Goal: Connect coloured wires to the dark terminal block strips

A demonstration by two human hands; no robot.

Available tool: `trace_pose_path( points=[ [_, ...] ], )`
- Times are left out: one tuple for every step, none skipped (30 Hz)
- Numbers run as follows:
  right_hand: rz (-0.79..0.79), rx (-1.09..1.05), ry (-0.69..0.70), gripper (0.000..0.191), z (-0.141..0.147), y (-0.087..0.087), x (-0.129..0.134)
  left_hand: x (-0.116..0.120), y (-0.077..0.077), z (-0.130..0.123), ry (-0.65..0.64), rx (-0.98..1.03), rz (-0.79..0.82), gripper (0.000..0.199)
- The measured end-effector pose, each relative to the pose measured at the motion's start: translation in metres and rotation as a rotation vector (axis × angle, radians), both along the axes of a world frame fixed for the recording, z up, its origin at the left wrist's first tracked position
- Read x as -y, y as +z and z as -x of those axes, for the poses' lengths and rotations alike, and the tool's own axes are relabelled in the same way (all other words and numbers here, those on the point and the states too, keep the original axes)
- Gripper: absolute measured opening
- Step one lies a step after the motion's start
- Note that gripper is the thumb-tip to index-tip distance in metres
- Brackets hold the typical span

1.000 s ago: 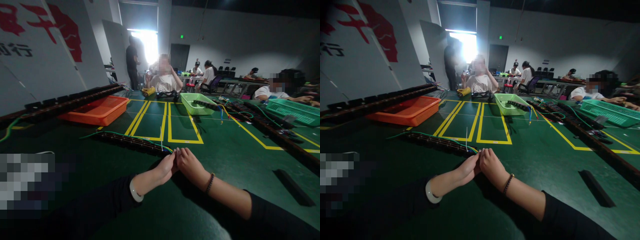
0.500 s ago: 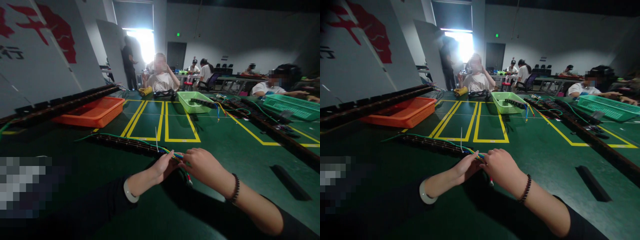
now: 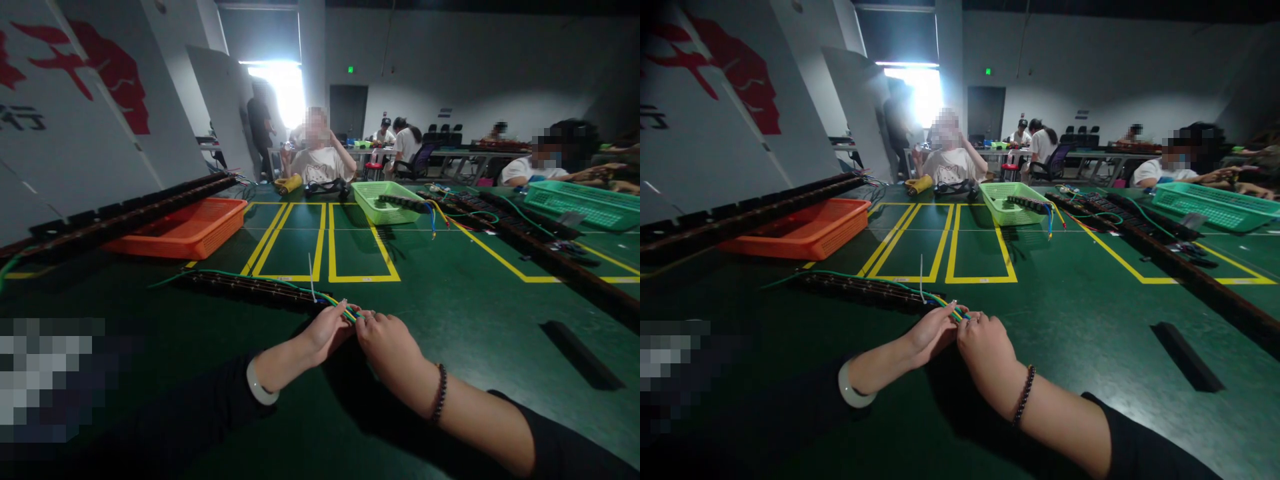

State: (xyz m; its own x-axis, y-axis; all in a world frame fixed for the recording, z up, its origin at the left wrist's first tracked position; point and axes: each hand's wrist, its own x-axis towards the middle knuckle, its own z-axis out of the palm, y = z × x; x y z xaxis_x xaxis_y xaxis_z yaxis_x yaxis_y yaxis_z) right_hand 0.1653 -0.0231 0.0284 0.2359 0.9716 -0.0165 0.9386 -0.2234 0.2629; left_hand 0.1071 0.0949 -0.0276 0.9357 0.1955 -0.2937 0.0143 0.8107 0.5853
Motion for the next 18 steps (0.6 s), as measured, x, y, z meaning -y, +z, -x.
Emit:
trace_pose_path(
  points=[
    [0.004, -0.017, 0.000, 0.023, 0.000, 0.003, 0.001, 0.000, -0.001, 0.000, 0.007, 0.000, -0.015, 0.022],
    [0.003, -0.034, 0.000, 0.023, -0.001, 0.007, 0.002, 0.000, -0.001, 0.000, 0.020, -0.001, -0.040, 0.024],
    [-0.002, -0.047, -0.004, 0.022, -0.002, 0.011, 0.003, 0.000, -0.001, 0.000, 0.036, -0.006, -0.069, 0.026],
    [-0.007, -0.057, -0.011, 0.021, -0.005, 0.016, 0.005, 0.000, -0.001, 0.000, 0.052, -0.011, -0.094, 0.030],
    [-0.014, -0.064, -0.025, 0.019, -0.008, 0.020, 0.006, 0.000, 0.000, 0.001, 0.062, -0.016, -0.110, 0.034],
    [-0.025, -0.067, -0.041, 0.019, -0.012, 0.025, 0.006, 0.001, 0.000, 0.001, 0.070, -0.019, -0.118, 0.037],
    [-0.041, -0.067, -0.056, 0.020, -0.017, 0.028, 0.006, 0.001, 0.002, 0.001, 0.074, -0.023, -0.120, 0.039],
    [-0.062, -0.064, -0.066, 0.022, -0.023, 0.031, 0.005, 0.001, 0.003, 0.002, 0.078, -0.028, -0.120, 0.039],
    [-0.085, -0.060, -0.070, 0.025, -0.030, 0.031, 0.004, 0.002, 0.004, 0.002, 0.086, -0.035, -0.121, 0.038],
    [-0.109, -0.055, -0.065, 0.029, -0.037, 0.031, 0.002, 0.002, 0.005, 0.002, 0.092, -0.040, -0.122, 0.035],
    [-0.130, -0.048, -0.054, 0.031, -0.043, 0.028, 0.000, 0.003, 0.006, 0.002, 0.098, -0.042, -0.122, 0.031],
    [-0.147, -0.044, -0.039, 0.033, -0.050, 0.024, -0.003, 0.003, 0.006, 0.002, 0.101, -0.035, -0.121, 0.028],
    [-0.157, -0.041, -0.023, 0.033, -0.056, 0.020, -0.006, 0.003, 0.006, 0.002, 0.101, -0.023, -0.120, 0.025],
    [-0.162, -0.043, -0.006, 0.032, -0.062, 0.014, -0.009, 0.003, 0.005, 0.002, 0.103, -0.010, -0.118, 0.023],
    [-0.162, -0.049, 0.013, 0.031, -0.066, 0.008, -0.011, 0.003, 0.004, 0.001, 0.102, -0.002, -0.116, 0.022],
    [-0.156, -0.059, 0.033, 0.030, -0.070, 0.002, -0.014, 0.002, 0.002, 0.001, 0.099, 0.002, -0.116, 0.021],
    [-0.143, -0.074, 0.055, 0.029, -0.073, -0.004, -0.016, 0.001, 0.001, 0.001, 0.098, 0.003, -0.118, 0.021],
    [-0.128, -0.090, 0.074, 0.028, -0.074, -0.009, -0.017, 0.001, -0.001, 0.000, 0.097, 0.001, -0.118, 0.020]
  ],
)
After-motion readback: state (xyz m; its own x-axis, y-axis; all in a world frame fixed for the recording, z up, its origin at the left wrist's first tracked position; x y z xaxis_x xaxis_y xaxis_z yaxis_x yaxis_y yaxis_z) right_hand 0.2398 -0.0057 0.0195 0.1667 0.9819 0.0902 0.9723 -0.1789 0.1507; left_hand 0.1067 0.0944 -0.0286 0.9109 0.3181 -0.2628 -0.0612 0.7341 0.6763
